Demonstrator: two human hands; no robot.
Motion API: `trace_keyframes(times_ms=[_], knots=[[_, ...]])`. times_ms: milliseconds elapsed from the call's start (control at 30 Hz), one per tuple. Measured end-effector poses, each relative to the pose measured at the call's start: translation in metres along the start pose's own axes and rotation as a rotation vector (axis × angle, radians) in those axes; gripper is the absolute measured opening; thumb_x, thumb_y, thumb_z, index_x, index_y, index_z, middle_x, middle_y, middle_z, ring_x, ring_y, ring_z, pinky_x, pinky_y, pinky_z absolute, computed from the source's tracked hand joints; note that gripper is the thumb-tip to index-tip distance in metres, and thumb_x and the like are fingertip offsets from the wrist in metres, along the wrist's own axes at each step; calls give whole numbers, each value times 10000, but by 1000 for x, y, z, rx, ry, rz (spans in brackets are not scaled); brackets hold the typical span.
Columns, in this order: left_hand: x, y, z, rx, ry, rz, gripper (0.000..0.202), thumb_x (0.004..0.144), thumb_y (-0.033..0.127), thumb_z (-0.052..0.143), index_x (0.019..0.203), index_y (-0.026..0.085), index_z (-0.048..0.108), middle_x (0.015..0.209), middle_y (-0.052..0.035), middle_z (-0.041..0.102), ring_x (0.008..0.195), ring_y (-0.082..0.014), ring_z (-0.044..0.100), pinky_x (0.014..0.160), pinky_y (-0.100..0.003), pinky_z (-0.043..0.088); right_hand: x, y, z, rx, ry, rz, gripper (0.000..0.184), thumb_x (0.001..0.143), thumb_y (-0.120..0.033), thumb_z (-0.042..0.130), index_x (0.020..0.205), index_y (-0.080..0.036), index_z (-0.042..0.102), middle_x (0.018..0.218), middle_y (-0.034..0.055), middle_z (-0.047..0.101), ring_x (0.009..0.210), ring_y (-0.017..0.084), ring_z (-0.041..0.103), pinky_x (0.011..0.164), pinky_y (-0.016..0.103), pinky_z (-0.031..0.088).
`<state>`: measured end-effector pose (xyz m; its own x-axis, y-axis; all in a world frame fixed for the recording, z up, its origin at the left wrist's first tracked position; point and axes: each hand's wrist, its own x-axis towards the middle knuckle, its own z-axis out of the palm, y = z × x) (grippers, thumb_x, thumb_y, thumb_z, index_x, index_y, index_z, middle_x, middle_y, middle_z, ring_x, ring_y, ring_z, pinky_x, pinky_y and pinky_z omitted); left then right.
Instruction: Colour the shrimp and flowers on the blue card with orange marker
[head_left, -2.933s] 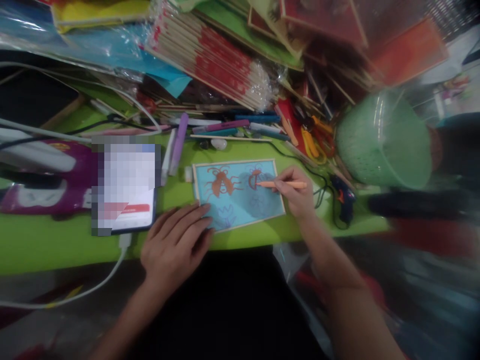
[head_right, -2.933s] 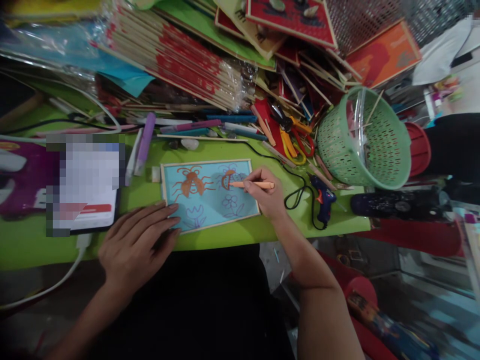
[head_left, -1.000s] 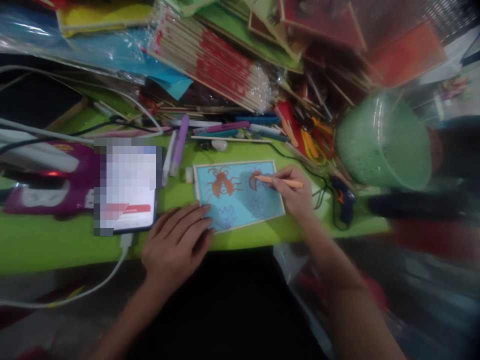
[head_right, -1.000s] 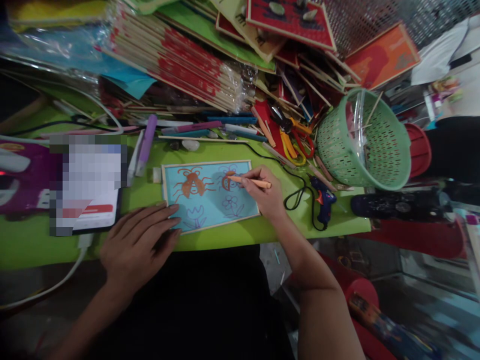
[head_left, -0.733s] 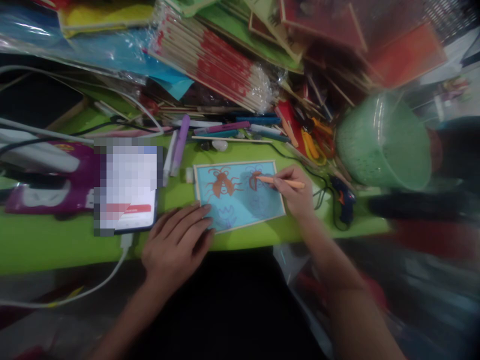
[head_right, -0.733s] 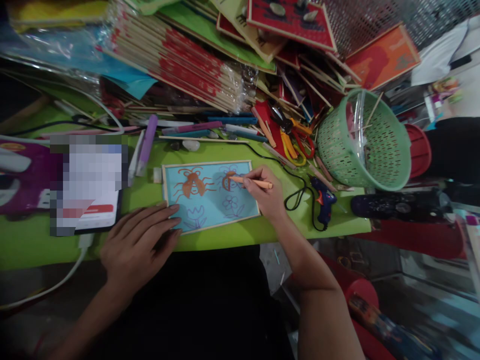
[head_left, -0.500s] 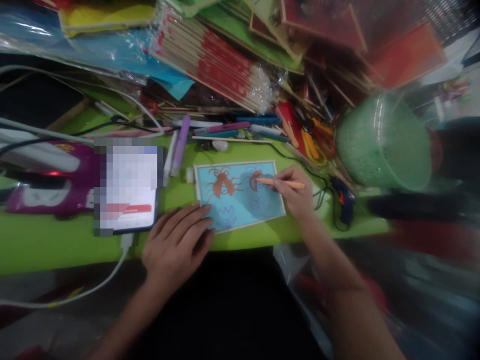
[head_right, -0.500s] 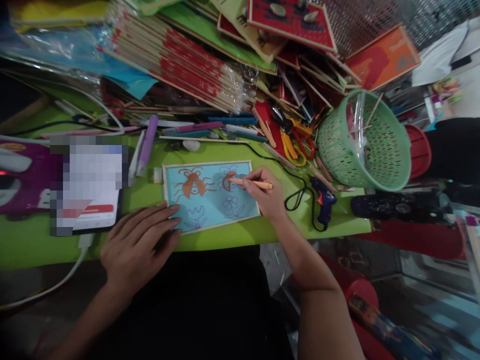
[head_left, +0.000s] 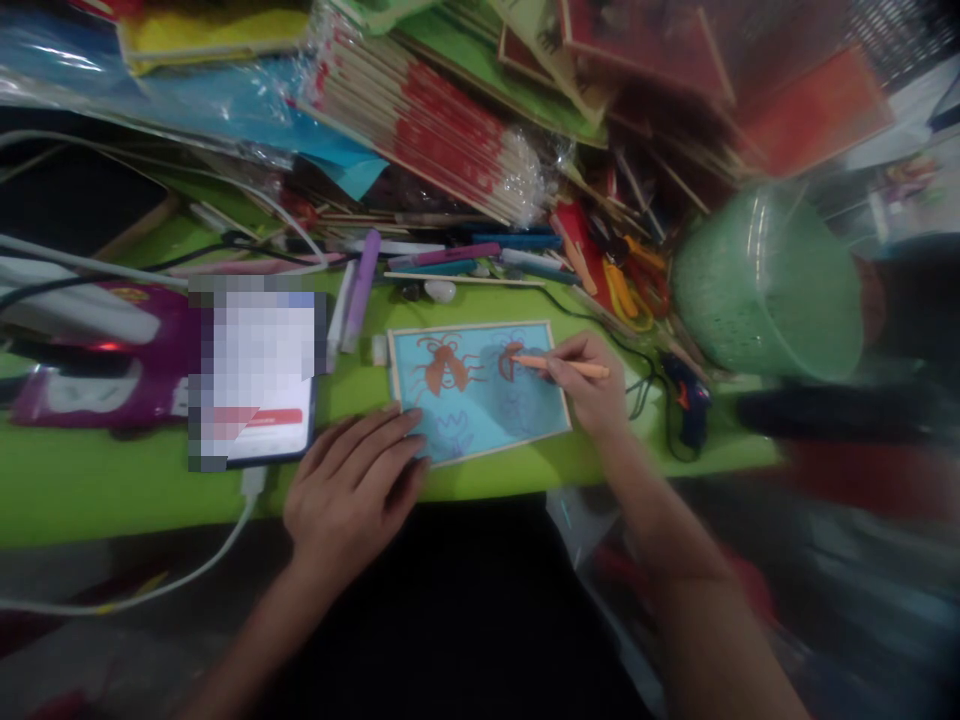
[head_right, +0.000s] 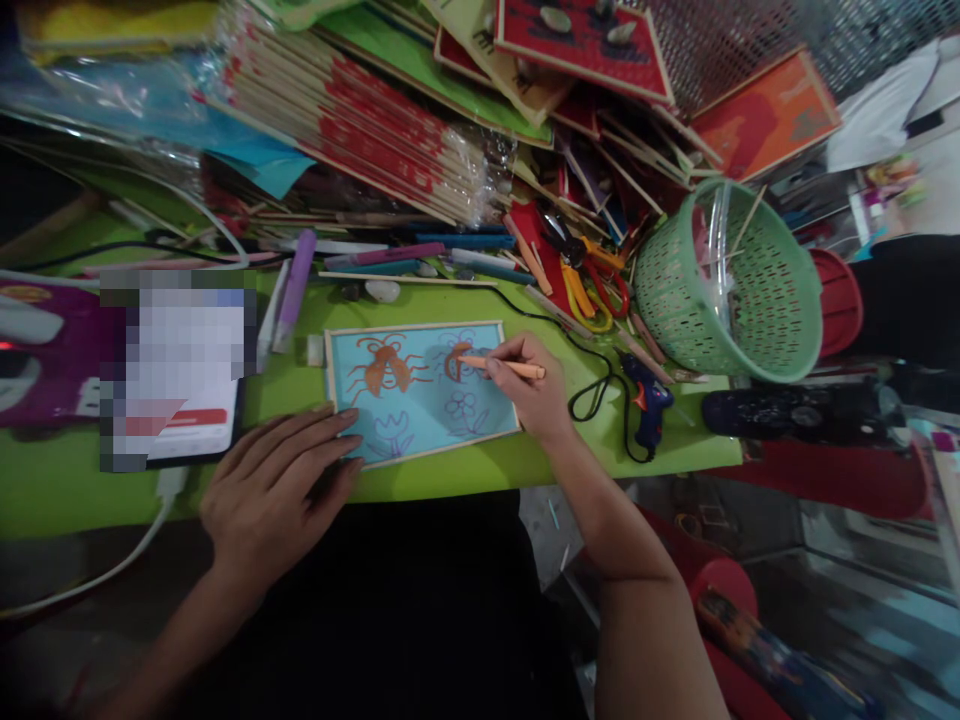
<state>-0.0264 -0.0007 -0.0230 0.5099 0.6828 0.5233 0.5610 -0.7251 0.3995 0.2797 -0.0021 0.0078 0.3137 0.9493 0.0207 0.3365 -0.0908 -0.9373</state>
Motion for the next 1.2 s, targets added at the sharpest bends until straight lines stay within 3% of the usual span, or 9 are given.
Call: trace_keyframes(times_ms=[267, 467, 700, 1200], knots=[[2, 1, -1, -2, 8, 5, 247, 880, 150, 756, 1102, 225, 679, 1231, -40, 793, 1166, -265, 743, 1027, -435, 545, -2, 0, 0, -3, -49, 8, 155, 879, -373, 776, 891, -233, 713, 757, -14, 758, 721, 163, 702, 667, 302, 502], [0, 1, 0, -17, -2, -10, 266, 875, 148, 761, 1115, 231, 682, 1243, -38, 788, 1197, -260, 729, 1066, -428, 525, 0, 0, 0, 44, -14, -15, 122, 870, -323, 765, 854, -229, 689, 727, -29, 724, 687, 149, 680, 658, 292, 503], [0, 1, 1, -1, 15, 5, 240, 878, 151, 760, 1095, 222, 687, 1224, -41, 795, 1174, -258, 740, 1056, -417, 527, 1, -2, 2, -15, 28, -23, 144, 865, -353, 764, 850, -230, 690, 737, -24, 723, 704, 159, 692, 670, 302, 526], [2, 2, 0, -3, 19, 12, 259, 861, 136, 780, 1092, 200, 681, 1209, -63, 797, 1152, -276, 747, 1047, -439, 535, -1, -2, -1, -10, -46, 6, 200, 871, -411, 778, 873, -230, 692, 753, -8, 745, 708, 166, 679, 660, 305, 506]])
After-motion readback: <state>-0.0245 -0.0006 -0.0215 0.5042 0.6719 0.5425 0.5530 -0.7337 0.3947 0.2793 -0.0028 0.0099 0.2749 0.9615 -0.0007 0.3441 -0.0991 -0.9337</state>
